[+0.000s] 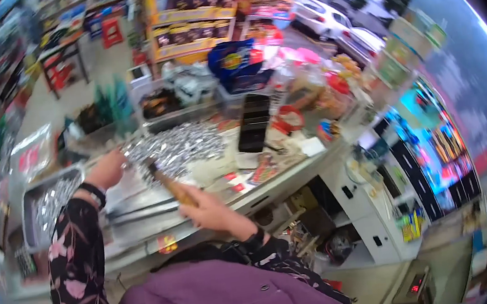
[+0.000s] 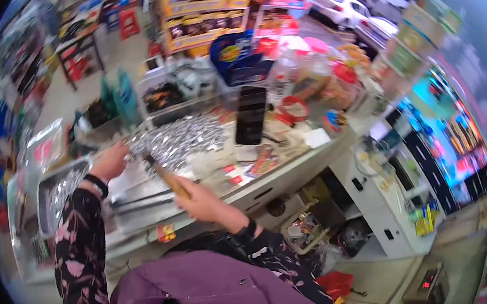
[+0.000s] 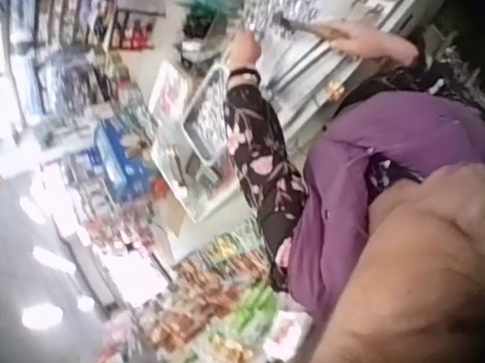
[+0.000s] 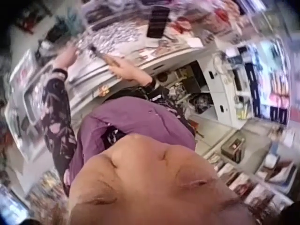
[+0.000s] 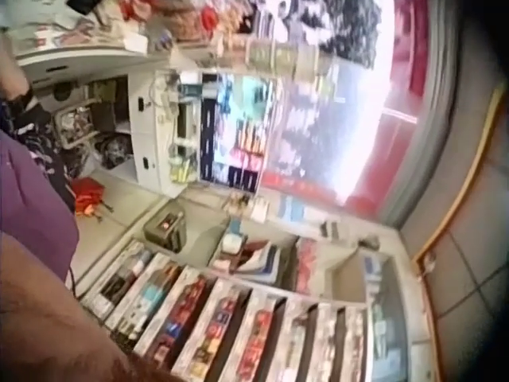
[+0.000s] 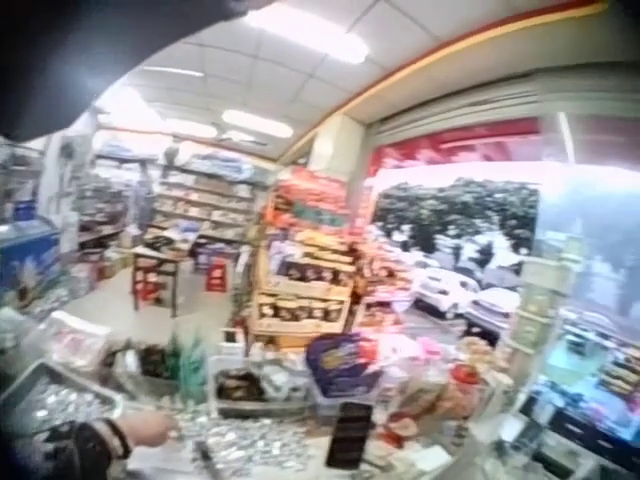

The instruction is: The person uses a hammer to crack small foil-wrapped items on a metal bar, placing the processed pieces into a tray. After finishing the task, the person stands up and retrieves a plastic bag from a nearby shelf.

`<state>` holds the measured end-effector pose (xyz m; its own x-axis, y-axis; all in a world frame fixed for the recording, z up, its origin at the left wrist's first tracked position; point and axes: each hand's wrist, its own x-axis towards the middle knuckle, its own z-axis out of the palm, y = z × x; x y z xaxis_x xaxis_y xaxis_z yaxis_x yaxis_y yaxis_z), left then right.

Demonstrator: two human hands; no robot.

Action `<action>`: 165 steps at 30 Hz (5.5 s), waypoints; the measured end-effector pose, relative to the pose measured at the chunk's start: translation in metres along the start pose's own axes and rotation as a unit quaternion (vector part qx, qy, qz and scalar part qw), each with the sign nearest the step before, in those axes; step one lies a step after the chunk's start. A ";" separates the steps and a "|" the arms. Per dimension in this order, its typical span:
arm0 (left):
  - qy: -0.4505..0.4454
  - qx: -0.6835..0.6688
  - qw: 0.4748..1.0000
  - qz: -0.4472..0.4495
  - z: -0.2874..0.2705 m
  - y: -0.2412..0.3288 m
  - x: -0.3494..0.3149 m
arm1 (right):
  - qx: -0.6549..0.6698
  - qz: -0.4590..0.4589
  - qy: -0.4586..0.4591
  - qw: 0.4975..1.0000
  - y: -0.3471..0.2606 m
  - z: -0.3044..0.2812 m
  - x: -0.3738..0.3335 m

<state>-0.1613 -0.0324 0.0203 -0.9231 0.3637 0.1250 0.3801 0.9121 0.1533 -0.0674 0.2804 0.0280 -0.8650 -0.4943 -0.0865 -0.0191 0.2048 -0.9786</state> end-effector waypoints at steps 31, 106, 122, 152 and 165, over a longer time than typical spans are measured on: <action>0.039 -0.261 0.957 -0.119 -0.054 0.018 -0.052 | 0.035 0.012 -0.057 0.998 -0.002 0.001 0.001; 0.384 -0.168 0.893 -0.163 -0.002 0.089 -0.146 | -0.034 0.085 -0.216 0.972 -0.079 0.020 -0.021; 0.140 -0.103 0.980 -0.096 -0.016 0.103 -0.109 | 0.046 0.038 -0.056 0.997 -0.024 0.005 0.003; -0.017 0.020 0.999 -0.026 0.022 0.019 0.016 | 0.053 0.069 -0.032 0.996 -0.010 -0.004 0.009; 0.038 -0.308 0.946 -0.094 -0.048 0.051 -0.057 | 0.094 0.027 -0.025 0.995 -0.006 -0.007 0.010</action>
<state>-0.0869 -0.0158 0.0679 -0.9800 0.1690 0.1055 0.1926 0.6679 0.7189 -0.0792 0.2799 0.0345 -0.8365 -0.5286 -0.1443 0.1243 0.0736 -0.9895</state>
